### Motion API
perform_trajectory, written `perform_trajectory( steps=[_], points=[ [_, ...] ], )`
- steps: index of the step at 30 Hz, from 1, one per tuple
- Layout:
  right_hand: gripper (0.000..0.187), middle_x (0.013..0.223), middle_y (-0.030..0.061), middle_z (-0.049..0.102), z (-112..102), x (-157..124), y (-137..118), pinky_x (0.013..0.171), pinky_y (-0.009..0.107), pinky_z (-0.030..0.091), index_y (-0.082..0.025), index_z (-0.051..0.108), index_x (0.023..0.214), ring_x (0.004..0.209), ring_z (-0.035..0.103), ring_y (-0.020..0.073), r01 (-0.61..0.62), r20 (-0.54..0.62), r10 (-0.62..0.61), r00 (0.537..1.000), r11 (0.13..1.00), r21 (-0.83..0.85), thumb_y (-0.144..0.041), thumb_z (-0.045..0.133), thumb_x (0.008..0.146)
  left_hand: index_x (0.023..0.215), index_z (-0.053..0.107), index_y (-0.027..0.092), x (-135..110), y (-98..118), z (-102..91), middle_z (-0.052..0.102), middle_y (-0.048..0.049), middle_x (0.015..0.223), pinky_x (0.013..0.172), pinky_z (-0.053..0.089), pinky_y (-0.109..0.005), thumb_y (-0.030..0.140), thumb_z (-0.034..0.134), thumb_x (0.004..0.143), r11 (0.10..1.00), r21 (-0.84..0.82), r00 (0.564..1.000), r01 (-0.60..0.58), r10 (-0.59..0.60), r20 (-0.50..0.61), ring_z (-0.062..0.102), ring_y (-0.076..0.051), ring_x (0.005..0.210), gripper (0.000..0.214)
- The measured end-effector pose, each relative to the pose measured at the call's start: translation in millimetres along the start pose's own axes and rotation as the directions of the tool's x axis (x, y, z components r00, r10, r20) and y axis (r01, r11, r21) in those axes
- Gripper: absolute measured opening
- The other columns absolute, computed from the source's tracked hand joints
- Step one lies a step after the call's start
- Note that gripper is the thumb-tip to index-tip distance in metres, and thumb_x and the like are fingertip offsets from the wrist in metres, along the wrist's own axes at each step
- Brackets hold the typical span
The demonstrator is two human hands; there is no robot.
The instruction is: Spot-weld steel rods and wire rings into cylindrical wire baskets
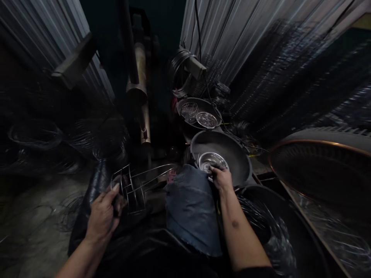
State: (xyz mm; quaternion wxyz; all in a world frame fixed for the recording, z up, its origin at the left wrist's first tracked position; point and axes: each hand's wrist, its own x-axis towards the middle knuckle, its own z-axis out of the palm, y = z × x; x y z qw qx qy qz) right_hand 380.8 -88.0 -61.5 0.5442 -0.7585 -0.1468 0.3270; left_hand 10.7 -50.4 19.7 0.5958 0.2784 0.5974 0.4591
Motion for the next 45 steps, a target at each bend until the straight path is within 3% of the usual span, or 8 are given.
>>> perform_trajectory(
  steps=[8, 15, 20, 26, 32, 35, 38, 45],
  points=[
    [0.021, 0.058, 0.0056, 0.065, -15.1, -64.7, -21.8, 0.050, 0.026, 0.041, -0.016, 0.067, 0.059, 0.055, 0.057, 0.0172, 0.200, 0.005, -0.206, 0.979, 0.942, -0.271, -0.035, 0.074, 0.053, 0.054, 0.048, 0.018, 9.3, 0.0, 0.1, 0.041, 0.0061, 0.037, 0.052, 0.044, -0.021, 0.037, 0.068, 0.074, 0.990, -0.054, 0.991, -0.131, 0.132, 0.020, 0.038, -0.007, 0.037, 0.034],
    [0.035, 0.051, -0.0009, 0.058, 103.6, -130.2, -63.5, 0.033, 0.017, 0.026, -0.012, 0.060, 0.063, 0.034, 0.042, 0.0051, -0.283, 0.576, 0.051, 0.816, 0.904, 0.321, -0.038, 0.083, 0.054, 0.059, 0.049, 0.017, 10.6, -2.9, -3.1, 0.042, 0.0077, 0.041, 0.050, 0.042, -0.020, 0.033, 0.071, 0.072, 0.972, -0.161, 0.984, -0.172, 0.176, 0.016, 0.035, -0.005, 0.037, 0.030],
    [0.027, 0.057, 0.0011, 0.062, 140.5, -156.0, -77.4, 0.037, 0.017, 0.036, -0.011, 0.062, 0.070, 0.040, 0.049, 0.0062, -0.485, 0.700, 0.074, 0.710, 0.772, 0.410, -0.020, 0.081, 0.054, 0.070, 0.059, 0.018, 12.7, -3.1, -11.7, 0.041, 0.0085, 0.041, 0.044, 0.037, -0.018, 0.035, 0.073, 0.071, 0.961, -0.210, 0.984, -0.177, 0.177, -0.018, 0.035, -0.005, 0.038, 0.022],
    [0.023, 0.053, 0.0004, 0.062, 148.9, -160.3, -79.2, 0.032, 0.017, 0.030, -0.013, 0.060, 0.065, 0.034, 0.047, 0.0072, -0.364, 0.598, 0.034, 0.801, 0.820, 0.441, -0.023, 0.077, 0.054, 0.085, 0.068, 0.017, 16.4, -10.5, -14.8, 0.053, 0.0060, 0.051, 0.043, 0.038, -0.017, 0.039, 0.079, 0.061, 0.978, -0.192, 0.994, -0.081, 0.064, -0.094, 0.045, -0.006, 0.044, 0.035],
    [0.019, 0.048, -0.0030, 0.058, 154.7, -167.0, -74.3, 0.029, 0.017, 0.031, -0.015, 0.059, 0.061, 0.031, 0.045, 0.0075, -0.246, 0.554, -0.007, 0.833, 0.891, 0.381, -0.027, 0.072, 0.055, 0.110, 0.066, 0.017, 19.9, -25.0, -34.2, 0.067, -0.0104, 0.106, 0.090, 0.050, -0.039, 0.051, 0.073, 0.065, 0.977, 0.207, 0.995, -0.057, 0.073, -0.072, 0.063, -0.027, 0.101, 0.057],
    [0.018, 0.046, -0.0041, 0.057, 151.9, -171.1, -71.3, 0.029, 0.017, 0.032, -0.015, 0.059, 0.059, 0.031, 0.043, 0.0068, -0.215, 0.546, -0.016, 0.838, 0.909, 0.357, -0.027, 0.072, 0.054, 0.130, 0.055, 0.021, 17.9, -13.1, -29.3, 0.053, -0.0132, 0.132, 0.106, 0.035, -0.050, 0.057, 0.067, 0.069, 0.653, 0.611, 0.870, -0.448, 0.475, 0.130, 0.046, -0.034, 0.124, 0.072],
    [0.017, 0.047, -0.0032, 0.058, 145.3, -172.0, -70.8, 0.029, 0.017, 0.032, -0.015, 0.061, 0.059, 0.031, 0.043, 0.0063, -0.198, 0.545, -0.017, 0.839, 0.922, 0.334, -0.027, 0.071, 0.055, 0.130, 0.056, 0.025, 19.8, 7.8, -12.2, 0.056, -0.0118, 0.129, 0.101, 0.034, -0.057, 0.052, 0.064, 0.073, 0.283, 0.663, 0.688, -0.693, 0.536, 0.489, 0.047, -0.035, 0.119, 0.064],
    [0.018, 0.048, -0.0018, 0.060, 129.9, -164.7, -70.9, 0.029, 0.016, 0.031, -0.014, 0.062, 0.059, 0.031, 0.044, 0.0064, -0.237, 0.570, -0.032, 0.821, 0.890, 0.390, -0.025, 0.074, 0.053, 0.106, 0.072, 0.031, 27.9, 24.1, 13.5, 0.068, -0.0084, 0.104, 0.086, 0.042, -0.045, 0.045, 0.063, 0.075, 0.165, 0.541, 0.559, -0.825, 0.382, 0.736, 0.054, -0.029, 0.100, 0.036]
  ],
)
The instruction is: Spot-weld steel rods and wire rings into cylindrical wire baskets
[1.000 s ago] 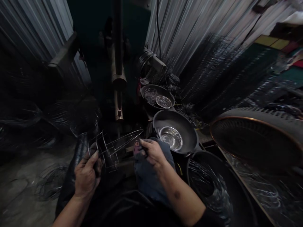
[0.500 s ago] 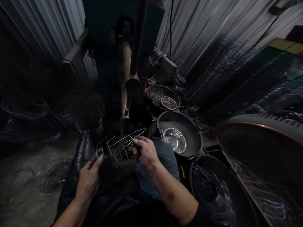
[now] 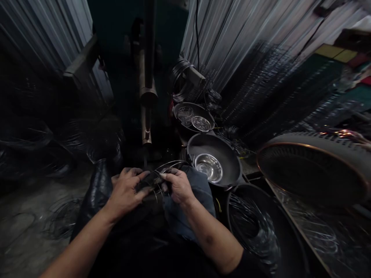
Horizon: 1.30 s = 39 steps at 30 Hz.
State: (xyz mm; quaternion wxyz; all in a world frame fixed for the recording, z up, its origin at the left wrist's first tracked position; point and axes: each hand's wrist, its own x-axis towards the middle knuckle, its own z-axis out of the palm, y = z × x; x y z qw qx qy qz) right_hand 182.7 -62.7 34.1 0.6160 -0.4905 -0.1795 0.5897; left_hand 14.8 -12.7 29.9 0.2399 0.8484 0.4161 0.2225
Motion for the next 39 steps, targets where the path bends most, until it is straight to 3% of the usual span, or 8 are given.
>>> perform_trajectory(
  steps=[5, 8, 11, 15, 20, 24, 31, 39],
  points=[
    [0.022, 0.048, -0.0016, 0.060, 1.9, 0.0, -2.7, 0.029, 0.017, 0.031, -0.014, 0.062, 0.061, 0.030, 0.045, 0.0075, -0.015, -0.001, 0.015, 1.000, 0.999, 0.041, -0.027, 0.077, 0.053, 0.111, 0.069, 0.026, -2.0, 4.4, 7.6, 0.069, -0.0079, 0.099, 0.085, 0.042, -0.043, 0.036, 0.058, 0.081, 0.999, 0.046, 0.998, 0.017, -0.014, -0.062, 0.055, -0.028, 0.097, 0.033],
    [0.025, 0.049, -0.0007, 0.061, 7.0, 0.7, -4.6, 0.030, 0.017, 0.033, -0.013, 0.062, 0.060, 0.032, 0.048, 0.0081, -0.017, -0.034, 0.019, 0.999, 0.998, 0.059, -0.029, 0.079, 0.052, 0.111, 0.069, 0.020, 1.0, 9.1, 5.8, 0.068, -0.0100, 0.097, 0.084, 0.040, -0.046, 0.035, 0.057, 0.082, 0.972, 0.234, 0.981, -0.011, 0.055, -0.185, 0.052, -0.031, 0.099, 0.035],
    [0.026, 0.052, 0.0016, 0.063, 12.5, 5.0, -4.7, 0.031, 0.016, 0.033, -0.011, 0.064, 0.063, 0.033, 0.049, 0.0075, -0.036, -0.032, 0.038, 0.999, 0.997, 0.071, -0.028, 0.080, 0.051, 0.113, 0.067, 0.017, 6.2, 13.9, -0.1, 0.068, -0.0112, 0.098, 0.084, 0.038, -0.047, 0.032, 0.057, 0.082, 0.920, 0.390, 0.962, -0.031, 0.133, -0.237, 0.051, -0.034, 0.103, 0.036],
    [0.027, 0.053, 0.0022, 0.064, 21.0, 16.4, -2.8, 0.032, 0.017, 0.033, -0.011, 0.065, 0.064, 0.035, 0.049, 0.0070, -0.046, -0.026, 0.049, 0.998, 0.991, 0.129, -0.027, 0.081, 0.050, 0.112, 0.066, 0.014, 14.8, 15.5, -7.6, 0.068, -0.0110, 0.095, 0.084, 0.037, -0.046, 0.028, 0.056, 0.081, 0.894, 0.443, 0.951, -0.073, 0.196, -0.240, 0.052, -0.034, 0.102, 0.035],
    [0.027, 0.042, -0.0031, 0.055, 30.6, 33.1, -0.4, 0.033, 0.018, 0.032, -0.014, 0.063, 0.061, 0.031, 0.041, 0.0056, -0.017, -0.012, 0.020, 1.000, 0.985, 0.173, -0.029, 0.082, 0.050, 0.109, 0.067, 0.013, 28.9, 9.1, -13.1, 0.068, -0.0111, 0.092, 0.084, 0.037, -0.047, 0.025, 0.055, 0.081, 0.895, 0.439, 0.947, -0.079, 0.205, -0.247, 0.053, -0.034, 0.102, 0.033],
    [0.028, 0.048, -0.0026, 0.059, 36.6, 45.9, -1.6, 0.034, 0.019, 0.031, -0.014, 0.062, 0.063, 0.033, 0.038, 0.0045, 0.015, 0.009, -0.017, 1.000, 0.985, 0.170, -0.030, 0.082, 0.051, 0.108, 0.067, 0.015, 41.9, 4.6, -19.8, 0.067, -0.0104, 0.093, 0.085, 0.036, -0.049, 0.025, 0.054, 0.081, 0.894, 0.442, 0.951, -0.072, 0.194, -0.239, 0.052, -0.033, 0.103, 0.031],
    [0.026, 0.052, -0.0012, 0.061, 51.2, 65.3, -14.6, 0.034, 0.017, 0.025, -0.014, 0.063, 0.061, 0.032, 0.039, 0.0035, 0.052, 0.013, -0.056, 0.998, 0.978, 0.200, -0.025, 0.082, 0.047, 0.105, 0.067, 0.015, 66.7, 1.4, -38.5, 0.066, -0.0116, 0.091, 0.081, 0.035, -0.049, 0.027, 0.054, 0.080, 0.855, 0.510, 0.963, -0.096, 0.210, -0.171, 0.051, -0.034, 0.103, 0.030],
    [0.019, 0.052, -0.0035, 0.059, 63.1, 79.6, -29.1, 0.034, 0.017, 0.025, -0.014, 0.062, 0.061, 0.034, 0.037, 0.0027, 0.082, -0.002, -0.083, 0.997, 0.979, 0.188, -0.021, 0.078, 0.052, 0.092, 0.068, 0.016, 89.7, 6.2, -55.3, 0.064, -0.0116, 0.084, 0.077, 0.038, -0.046, 0.028, 0.051, 0.079, 0.882, 0.462, 0.972, -0.093, 0.181, -0.148, 0.050, -0.033, 0.100, 0.024]
  ],
)
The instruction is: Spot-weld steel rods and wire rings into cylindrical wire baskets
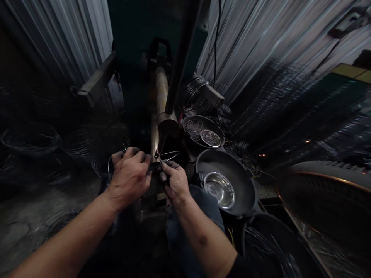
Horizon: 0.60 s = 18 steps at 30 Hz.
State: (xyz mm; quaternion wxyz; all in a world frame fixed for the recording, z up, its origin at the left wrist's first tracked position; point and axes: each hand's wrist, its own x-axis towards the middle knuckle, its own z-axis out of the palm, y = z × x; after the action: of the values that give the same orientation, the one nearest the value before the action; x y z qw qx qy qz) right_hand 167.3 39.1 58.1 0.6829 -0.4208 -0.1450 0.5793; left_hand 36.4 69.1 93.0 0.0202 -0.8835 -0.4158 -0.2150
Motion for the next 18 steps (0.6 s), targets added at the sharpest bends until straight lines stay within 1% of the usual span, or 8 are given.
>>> perform_trajectory(
  steps=[3, 10, 13, 16, 18],
  points=[
    [0.017, 0.051, -0.0037, 0.058, 3.6, 4.3, -2.4, 0.034, 0.017, 0.026, -0.014, 0.061, 0.059, 0.034, 0.036, 0.0024, 0.009, -0.008, -0.009, 1.000, 1.000, 0.006, -0.018, 0.077, 0.055, 0.090, 0.069, 0.017, 5.9, -0.9, -1.8, 0.063, -0.0123, 0.085, 0.078, 0.038, -0.047, 0.028, 0.051, 0.078, 1.000, -0.005, 1.000, -0.004, 0.004, 0.002, 0.049, -0.033, 0.099, 0.024],
    [0.013, 0.051, -0.0031, 0.058, 5.5, 7.3, -3.3, 0.034, 0.015, 0.028, -0.013, 0.061, 0.059, 0.035, 0.038, 0.0022, -0.002, -0.033, 0.003, 0.999, 1.000, 0.030, -0.012, 0.074, 0.061, 0.084, 0.069, 0.016, 15.8, -3.1, -5.3, 0.062, -0.0119, 0.083, 0.075, 0.035, -0.045, 0.027, 0.056, 0.075, 1.000, -0.003, 0.998, -0.009, 0.009, 0.069, 0.049, -0.032, 0.095, 0.020],
    [0.012, 0.053, -0.0021, 0.060, 5.0, 7.1, -5.1, 0.035, 0.015, 0.029, -0.013, 0.062, 0.062, 0.036, 0.040, 0.0025, -0.010, -0.031, 0.010, 0.999, 0.999, 0.030, -0.013, 0.074, 0.062, 0.081, 0.069, 0.017, 16.8, -4.1, -5.2, 0.062, -0.0114, 0.082, 0.073, 0.034, -0.044, 0.030, 0.057, 0.075, 1.000, -0.014, 0.998, 0.002, -0.001, 0.068, 0.050, -0.031, 0.094, 0.018],
    [0.013, 0.057, -0.0015, 0.062, 2.7, 4.8, -4.7, 0.035, 0.015, 0.030, -0.013, 0.063, 0.065, 0.037, 0.041, 0.0029, -0.013, -0.003, 0.013, 1.000, 1.000, 0.018, -0.015, 0.076, 0.061, 0.081, 0.069, 0.017, 17.1, -5.2, -4.0, 0.062, -0.0112, 0.084, 0.073, 0.034, -0.042, 0.032, 0.057, 0.076, 1.000, -0.004, 0.997, 0.007, -0.006, 0.082, 0.049, -0.031, 0.096, 0.019],
    [0.016, 0.060, -0.0014, 0.062, -0.2, -0.1, 0.1, 0.037, 0.016, 0.034, -0.014, 0.064, 0.068, 0.041, 0.046, 0.0046, -0.007, 0.008, 0.007, 1.000, 1.000, 0.013, -0.017, 0.077, 0.060, 0.082, 0.070, 0.018, 18.3, -6.0, -3.5, 0.063, -0.0108, 0.086, 0.075, 0.034, -0.043, 0.033, 0.056, 0.076, 1.000, 0.019, 0.996, 0.009, -0.011, 0.093, 0.050, -0.031, 0.098, 0.022]
  ],
)
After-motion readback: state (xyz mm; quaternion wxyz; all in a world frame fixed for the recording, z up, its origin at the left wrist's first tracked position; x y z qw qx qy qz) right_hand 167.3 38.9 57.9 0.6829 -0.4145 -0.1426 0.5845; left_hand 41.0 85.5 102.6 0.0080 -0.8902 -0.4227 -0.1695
